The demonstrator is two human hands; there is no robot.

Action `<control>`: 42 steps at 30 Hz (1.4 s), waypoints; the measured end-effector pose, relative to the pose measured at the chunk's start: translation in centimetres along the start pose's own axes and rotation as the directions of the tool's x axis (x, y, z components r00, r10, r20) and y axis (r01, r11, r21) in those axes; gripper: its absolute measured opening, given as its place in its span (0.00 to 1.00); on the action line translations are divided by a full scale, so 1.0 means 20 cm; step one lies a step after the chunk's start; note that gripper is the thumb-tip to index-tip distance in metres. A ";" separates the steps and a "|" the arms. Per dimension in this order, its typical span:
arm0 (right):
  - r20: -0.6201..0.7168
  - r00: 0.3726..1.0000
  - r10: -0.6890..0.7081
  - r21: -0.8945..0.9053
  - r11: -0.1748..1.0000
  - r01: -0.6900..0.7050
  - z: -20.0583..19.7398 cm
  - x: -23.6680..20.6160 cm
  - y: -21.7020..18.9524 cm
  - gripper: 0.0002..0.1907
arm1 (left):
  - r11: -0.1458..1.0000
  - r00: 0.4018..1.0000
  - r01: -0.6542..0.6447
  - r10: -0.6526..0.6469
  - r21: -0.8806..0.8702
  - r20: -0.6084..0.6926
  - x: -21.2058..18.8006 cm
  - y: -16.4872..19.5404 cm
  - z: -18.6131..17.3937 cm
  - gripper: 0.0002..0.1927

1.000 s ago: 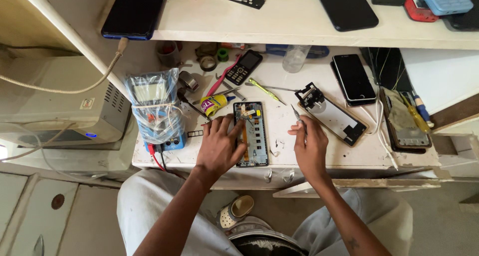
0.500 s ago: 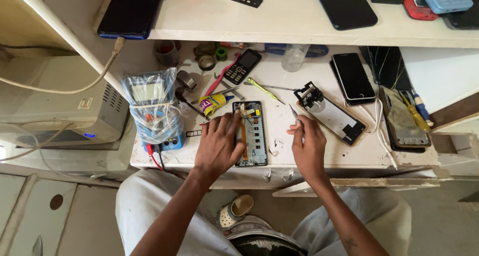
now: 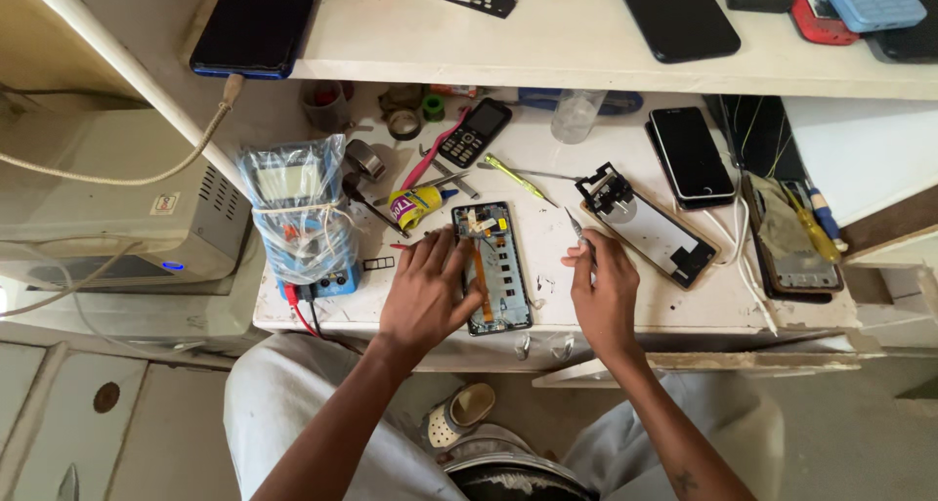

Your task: The person sits at a repair bench and probes a disassembled phone motherboard with multimeter test leads, checking points on the board. They then set the leads down and use a hand tool to work on small components on the motherboard, holding the board steady with the other hand.

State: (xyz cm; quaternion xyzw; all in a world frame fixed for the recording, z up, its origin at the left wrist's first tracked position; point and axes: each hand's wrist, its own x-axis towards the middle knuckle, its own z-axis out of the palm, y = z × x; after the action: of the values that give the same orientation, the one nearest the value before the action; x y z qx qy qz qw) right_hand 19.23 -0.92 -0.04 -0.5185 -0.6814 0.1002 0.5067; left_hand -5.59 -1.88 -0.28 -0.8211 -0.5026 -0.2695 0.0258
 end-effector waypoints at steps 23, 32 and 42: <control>0.536 0.827 0.168 0.095 0.962 -0.257 0.03 0.28 -0.38 0.09 | 0.992 0.994 -0.105 0.102 -0.067 -0.040 0.00 -0.01 -0.03 0.31; 0.632 0.766 -0.116 0.036 0.992 0.120 0.05 0.50 -0.37 0.07 | 0.994 0.995 -0.095 0.093 -0.061 -0.034 0.01 -0.01 -0.03 0.32; 0.691 0.699 -0.185 0.047 0.976 0.213 0.09 0.55 -0.38 0.07 | 0.994 0.995 -0.094 0.092 -0.050 -0.042 -0.01 -0.02 -0.02 0.33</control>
State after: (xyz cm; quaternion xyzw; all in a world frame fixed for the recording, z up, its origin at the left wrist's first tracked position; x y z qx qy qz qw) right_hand 13.79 5.38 10.56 -0.3762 -0.8746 0.2183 0.2143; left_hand -6.15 -1.95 -0.06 -0.8385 -0.4560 -0.2972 0.0269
